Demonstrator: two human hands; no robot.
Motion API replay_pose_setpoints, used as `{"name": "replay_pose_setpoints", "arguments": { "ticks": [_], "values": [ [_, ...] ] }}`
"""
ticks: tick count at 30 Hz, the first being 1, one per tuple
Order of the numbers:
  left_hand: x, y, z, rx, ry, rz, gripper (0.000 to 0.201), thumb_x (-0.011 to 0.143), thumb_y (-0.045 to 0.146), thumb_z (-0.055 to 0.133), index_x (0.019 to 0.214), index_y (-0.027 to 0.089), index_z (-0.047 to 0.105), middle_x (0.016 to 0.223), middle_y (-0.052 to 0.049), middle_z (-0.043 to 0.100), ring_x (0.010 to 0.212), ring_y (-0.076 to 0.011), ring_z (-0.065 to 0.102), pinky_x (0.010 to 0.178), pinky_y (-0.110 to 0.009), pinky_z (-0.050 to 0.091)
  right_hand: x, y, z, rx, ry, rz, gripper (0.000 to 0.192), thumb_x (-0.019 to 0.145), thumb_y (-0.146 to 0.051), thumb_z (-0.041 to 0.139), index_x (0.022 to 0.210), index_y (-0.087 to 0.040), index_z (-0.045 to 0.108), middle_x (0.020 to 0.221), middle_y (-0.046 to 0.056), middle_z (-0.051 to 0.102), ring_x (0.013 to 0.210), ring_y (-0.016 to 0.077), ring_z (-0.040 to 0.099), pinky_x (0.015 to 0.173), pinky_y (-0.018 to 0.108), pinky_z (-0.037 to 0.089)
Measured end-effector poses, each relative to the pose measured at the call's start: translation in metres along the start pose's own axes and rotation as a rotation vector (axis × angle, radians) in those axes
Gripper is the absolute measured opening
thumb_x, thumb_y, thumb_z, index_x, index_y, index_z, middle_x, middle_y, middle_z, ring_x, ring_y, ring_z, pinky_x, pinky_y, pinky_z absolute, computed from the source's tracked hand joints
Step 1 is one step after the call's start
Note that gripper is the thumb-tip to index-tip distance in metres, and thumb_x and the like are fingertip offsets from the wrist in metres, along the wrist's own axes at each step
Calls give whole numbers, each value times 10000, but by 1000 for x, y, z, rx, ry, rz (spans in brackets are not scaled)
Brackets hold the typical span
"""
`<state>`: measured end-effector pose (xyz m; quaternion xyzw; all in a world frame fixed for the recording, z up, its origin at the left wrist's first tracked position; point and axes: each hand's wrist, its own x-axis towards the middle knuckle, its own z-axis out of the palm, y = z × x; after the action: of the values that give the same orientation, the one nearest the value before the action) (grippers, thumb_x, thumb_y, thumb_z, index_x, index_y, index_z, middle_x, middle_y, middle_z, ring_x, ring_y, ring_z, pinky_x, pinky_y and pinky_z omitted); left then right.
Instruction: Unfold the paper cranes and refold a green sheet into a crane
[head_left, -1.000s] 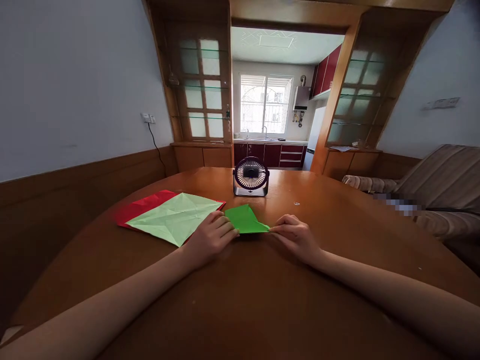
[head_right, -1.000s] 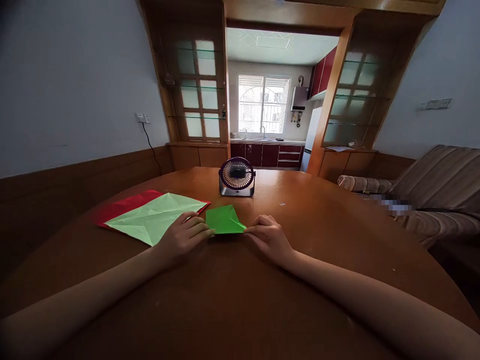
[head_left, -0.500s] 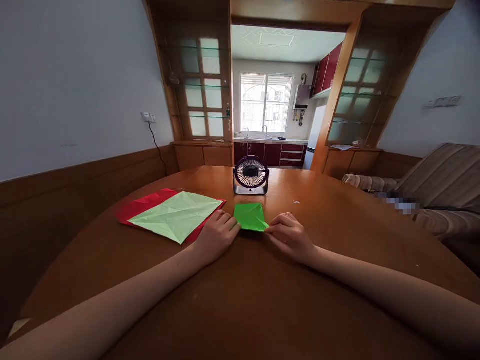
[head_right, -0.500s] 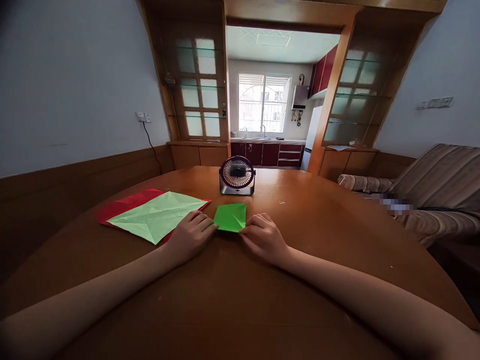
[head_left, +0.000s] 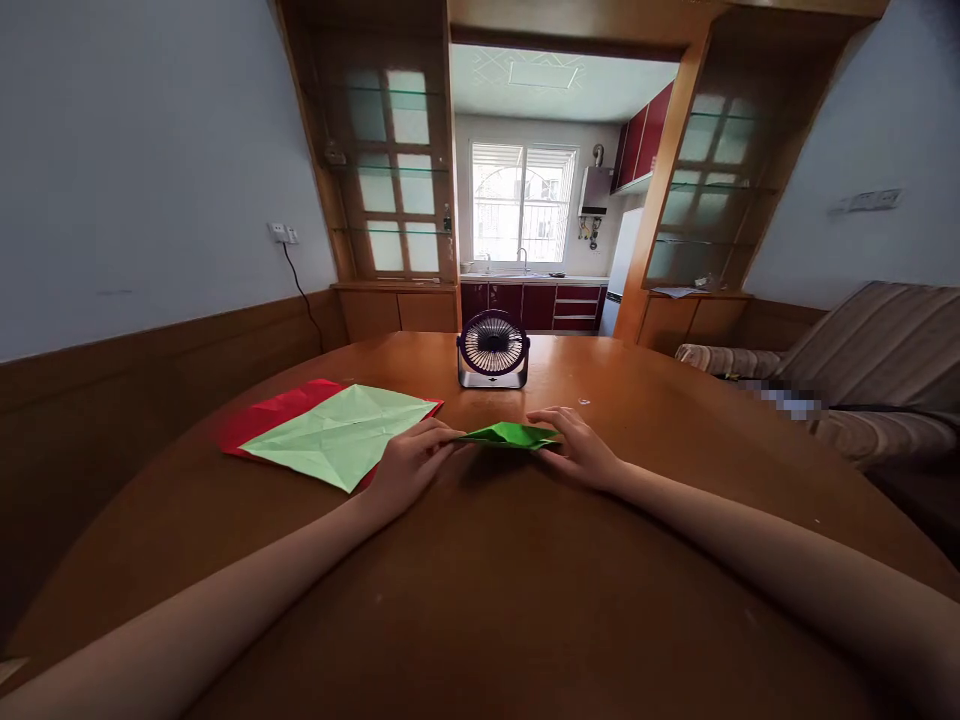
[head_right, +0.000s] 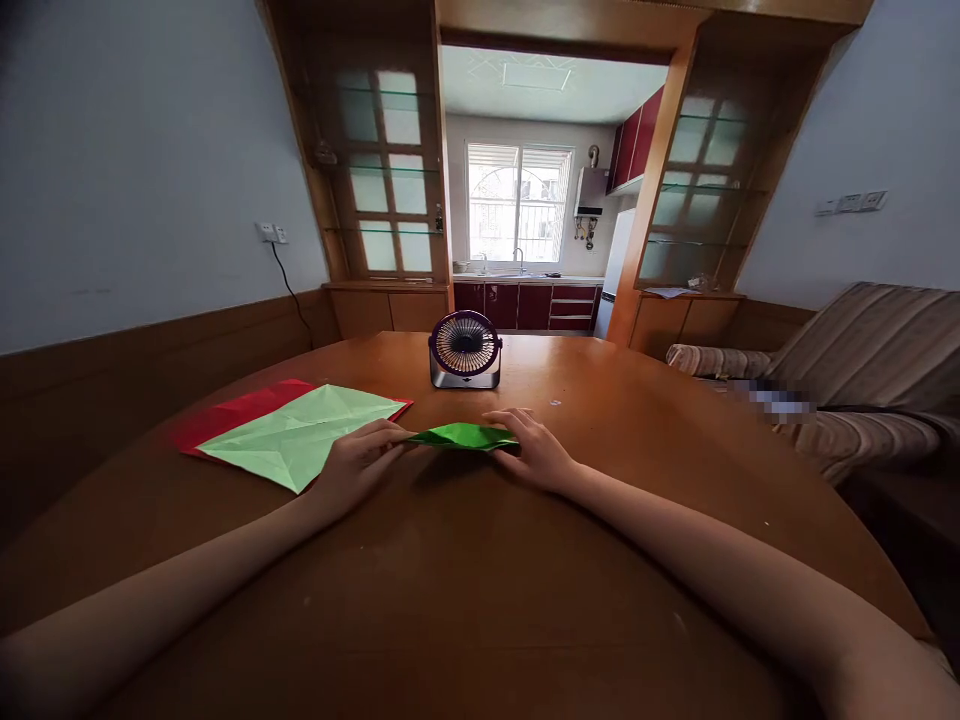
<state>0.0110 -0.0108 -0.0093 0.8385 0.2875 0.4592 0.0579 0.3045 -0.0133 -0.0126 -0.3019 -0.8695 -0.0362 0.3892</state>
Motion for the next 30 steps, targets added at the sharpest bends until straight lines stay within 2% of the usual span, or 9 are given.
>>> {"name": "replay_pose_setpoints", "arguments": {
  "ticks": [3, 6, 9, 11, 16, 20, 24, 27, 30],
  "values": [
    [0, -2, 3, -64, 5, -167, 220, 898, 298, 538, 1058, 236, 675, 1012, -40, 650, 809, -158, 629, 651, -272, 510, 0, 3, 3, -32, -41, -48, 156, 929, -226, 531, 1066, -221, 606, 971, 71, 667, 898, 205, 620, 841, 406, 512],
    [-2, -1, 3, -59, 10, -233, 451, 860, 309, 585, 1304, 263, 523, 1229, -73, 570, 1064, -215, 594, 816, -338, 530, -1, -4, 7, -104, -43, -106, 148, 946, -212, 499, 992, -210, 639, 922, 74, 664, 834, 188, 628, 771, 356, 527],
    [-7, 9, 1, -43, 11, -185, 723, 838, 332, 637, 1463, 284, 276, 1372, -112, 458, 1246, -259, 484, 968, -426, 480, -2, -16, 9, -186, -31, -108, 173, 956, -214, 466, 982, -192, 635, 1082, 126, 626, 878, 200, 642, 776, 366, 545],
    [-9, 19, 0, 10, -17, -96, 822, 824, 354, 669, 1489, 284, 189, 1426, -129, 396, 1297, -274, 433, 1022, -463, 444, -4, -23, 9, -201, -72, -101, 175, 960, -217, 449, 997, -182, 617, 1178, 152, 574, 927, 210, 646, 809, 381, 555],
    [-11, 38, 0, 150, -73, 30, 714, 891, 357, 597, 1482, 305, 201, 1496, -114, 311, 1362, -278, 359, 1056, -482, 424, -5, -29, 5, -85, -190, 6, 154, 948, -246, 480, 1070, -191, 557, 1206, 134, 535, 965, 208, 639, 844, 398, 561],
    [-11, 33, 3, 163, -90, -57, 622, 928, 329, 538, 1471, 289, 235, 1485, -113, 336, 1372, -270, 350, 1092, -488, 379, -3, -30, 0, 56, -228, 70, 284, 889, -359, 610, 1109, -192, 550, 1226, 122, 531, 1061, 222, 597, 927, 407, 519],
    [-11, 18, 6, 67, -59, -193, 613, 942, 359, 513, 1475, 304, 215, 1484, -114, 345, 1383, -274, 338, 1081, -500, 381, -1, -29, -1, 171, -235, 130, 475, 860, -420, 648, 1254, -209, 489, 1209, 101, 569, 1043, 207, 583, 905, 388, 512],
    [-12, 11, 7, -9, -52, -274, 641, 943, 384, 511, 1488, 313, 183, 1493, -121, 344, 1364, -271, 378, 1074, -498, 385, -2, -21, 2, 224, -192, 207, 374, 914, -404, 572, 1224, -201, 527, 1127, 82, 610, 921, 172, 599, 829, 352, 523],
    [-11, 11, 6, -59, -58, -271, 613, 955, 371, 486, 1489, 308, 194, 1493, -122, 352, 1357, -263, 396, 1085, -493, 370, -3, -11, 7, 262, -156, 275, 261, 916, -388, 558, 1067, -181, 610, 1033, 66, 625, 800, 145, 593, 734, 309, 522]
  ]
}}
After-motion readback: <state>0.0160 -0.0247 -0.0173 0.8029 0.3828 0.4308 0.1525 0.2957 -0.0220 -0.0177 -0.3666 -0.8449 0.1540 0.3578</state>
